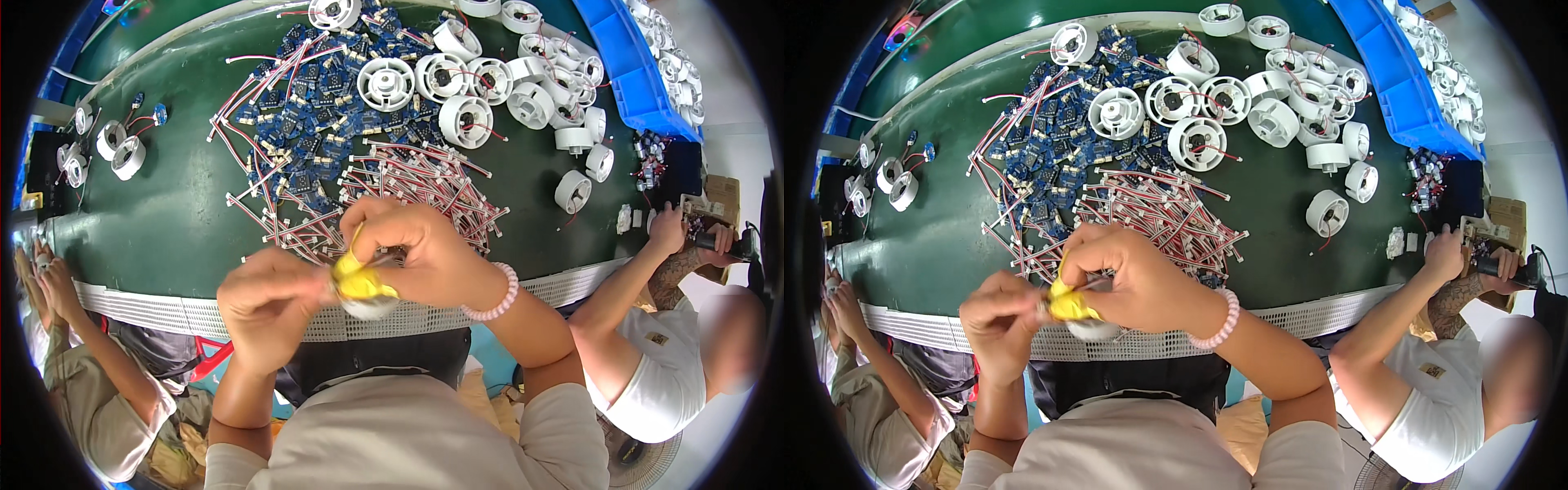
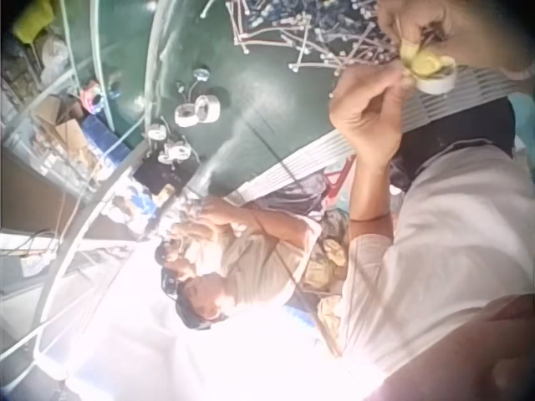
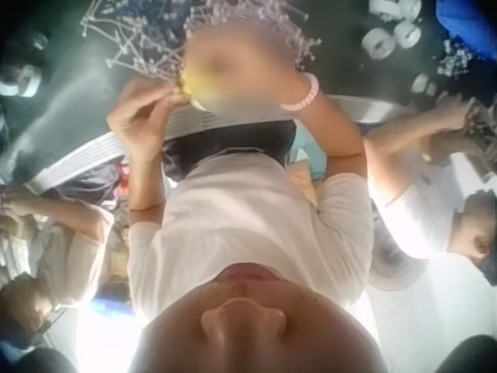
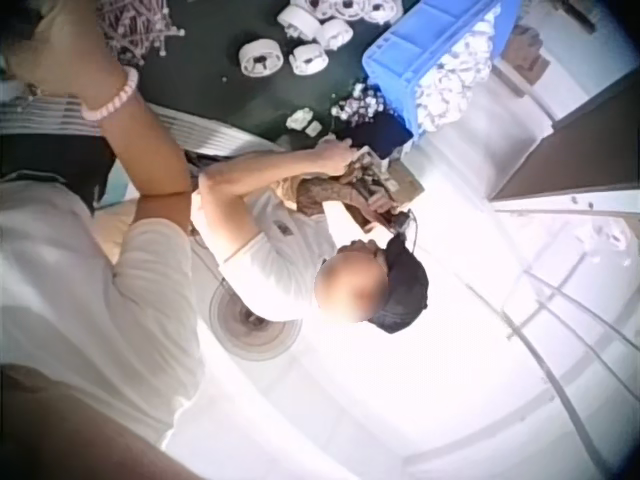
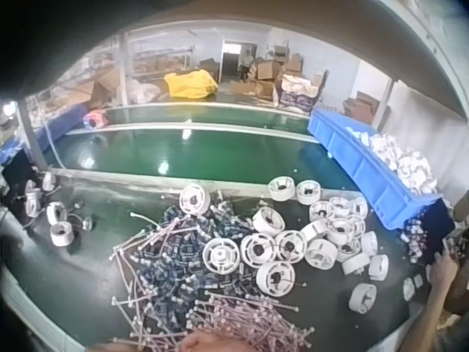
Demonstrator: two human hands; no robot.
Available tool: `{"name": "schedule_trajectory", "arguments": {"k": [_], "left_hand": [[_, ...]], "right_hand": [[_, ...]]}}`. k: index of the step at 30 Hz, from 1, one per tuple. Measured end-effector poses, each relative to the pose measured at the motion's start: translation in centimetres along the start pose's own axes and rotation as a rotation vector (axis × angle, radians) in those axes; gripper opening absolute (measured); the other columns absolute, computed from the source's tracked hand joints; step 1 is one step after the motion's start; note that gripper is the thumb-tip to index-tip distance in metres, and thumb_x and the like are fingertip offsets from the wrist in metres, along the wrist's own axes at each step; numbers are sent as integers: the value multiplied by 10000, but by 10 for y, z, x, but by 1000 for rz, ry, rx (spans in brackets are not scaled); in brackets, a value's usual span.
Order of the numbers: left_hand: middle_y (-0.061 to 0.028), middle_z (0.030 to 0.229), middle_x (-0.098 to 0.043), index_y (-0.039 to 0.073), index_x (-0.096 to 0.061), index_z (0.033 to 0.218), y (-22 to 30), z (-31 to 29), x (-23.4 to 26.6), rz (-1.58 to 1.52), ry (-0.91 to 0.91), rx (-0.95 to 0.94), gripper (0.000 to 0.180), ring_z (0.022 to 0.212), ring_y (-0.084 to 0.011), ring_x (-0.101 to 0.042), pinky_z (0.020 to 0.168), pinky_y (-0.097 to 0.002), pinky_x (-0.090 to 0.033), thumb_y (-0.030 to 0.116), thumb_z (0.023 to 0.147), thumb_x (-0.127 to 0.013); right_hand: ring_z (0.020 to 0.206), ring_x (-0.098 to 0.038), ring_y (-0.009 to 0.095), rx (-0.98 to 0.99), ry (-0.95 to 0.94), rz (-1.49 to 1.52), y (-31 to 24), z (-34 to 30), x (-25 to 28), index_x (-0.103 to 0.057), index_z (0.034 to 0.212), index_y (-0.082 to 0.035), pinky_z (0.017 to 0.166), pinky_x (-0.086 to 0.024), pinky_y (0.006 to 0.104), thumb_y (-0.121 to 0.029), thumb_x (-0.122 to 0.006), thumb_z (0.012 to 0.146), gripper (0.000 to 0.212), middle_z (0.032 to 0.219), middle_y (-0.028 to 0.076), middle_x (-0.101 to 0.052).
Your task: Assemble electronic circuit boards and wiring into plastic housing units on a production line.
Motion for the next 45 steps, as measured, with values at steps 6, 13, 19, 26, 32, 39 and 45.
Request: {"name": "schedule_trajectory", "arguments": {"k": [6,13,19,26,32,39,45], "left_hand": [[-107,809,-638,31,-704,843,17,4,-5,7,-46,-35,206,711,-155,-616,634,-244,-495,-110,693,-702],[-128,973,-632,8,-618,972,34,7,92,430,429,-250,185,884,-199,-614,808,-296,-499,-66,803,-611],[-69,1049,-634,3,-627,1066,-12,54,208,893,492,-79,201,934,-124,-601,821,-260,-484,31,868,-607],[-96,1088,-607,69,-662,984,10,65,60,1301,120,-451,313,1039,-280,-552,874,-369,-440,-28,687,-689],[-79,980,-571,30,-656,976,-7,74,21,1097,-229,-330,345,937,-289,-514,813,-379,-443,50,641,-735],[-71,917,-598,34,-626,820,-11,80,19,951,-216,-333,239,862,-257,-539,708,-345,-463,4,617,-747],[-72,835,-656,18,-631,785,-1,48,20,491,-42,-63,163,733,-134,-606,549,-228,-463,-77,686,-720]], "right_hand": [[881,-557,176,-73,-27,120,-16,-6,2,-686,819,-37,688,-440,259,-54,-776,672,173,842,48,-594],[694,-557,134,15,804,-546,4,-41,63,-609,1073,3,600,-452,257,39,-700,720,367,866,80,-652],[632,-505,43,-168,864,-218,39,-51,103,-619,1077,29,548,-420,183,67,-644,776,304,837,53,-654],[624,-487,42,-131,815,-349,31,-49,109,-677,961,23,538,-385,176,33,-668,787,175,873,59,-656],[778,-520,92,147,760,-329,13,-40,94,-611,993,28,665,-410,203,35,-629,819,175,990,92,-615],[684,-606,149,236,604,-234,-12,-39,48,-566,900,-6,614,-486,247,36,-639,786,142,852,127,-668],[608,-641,155,61,380,-409,-22,-22,14,-675,797,-2,543,-503,232,-7,-752,702,122,747,103,-675]]}}
Point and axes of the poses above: each hand's wrist, its own z-axis towards the middle knuckle, its own x-axis out of the back of the hand, y = z × x, the point moved 1 cm from there along z, towards the middle knuckle
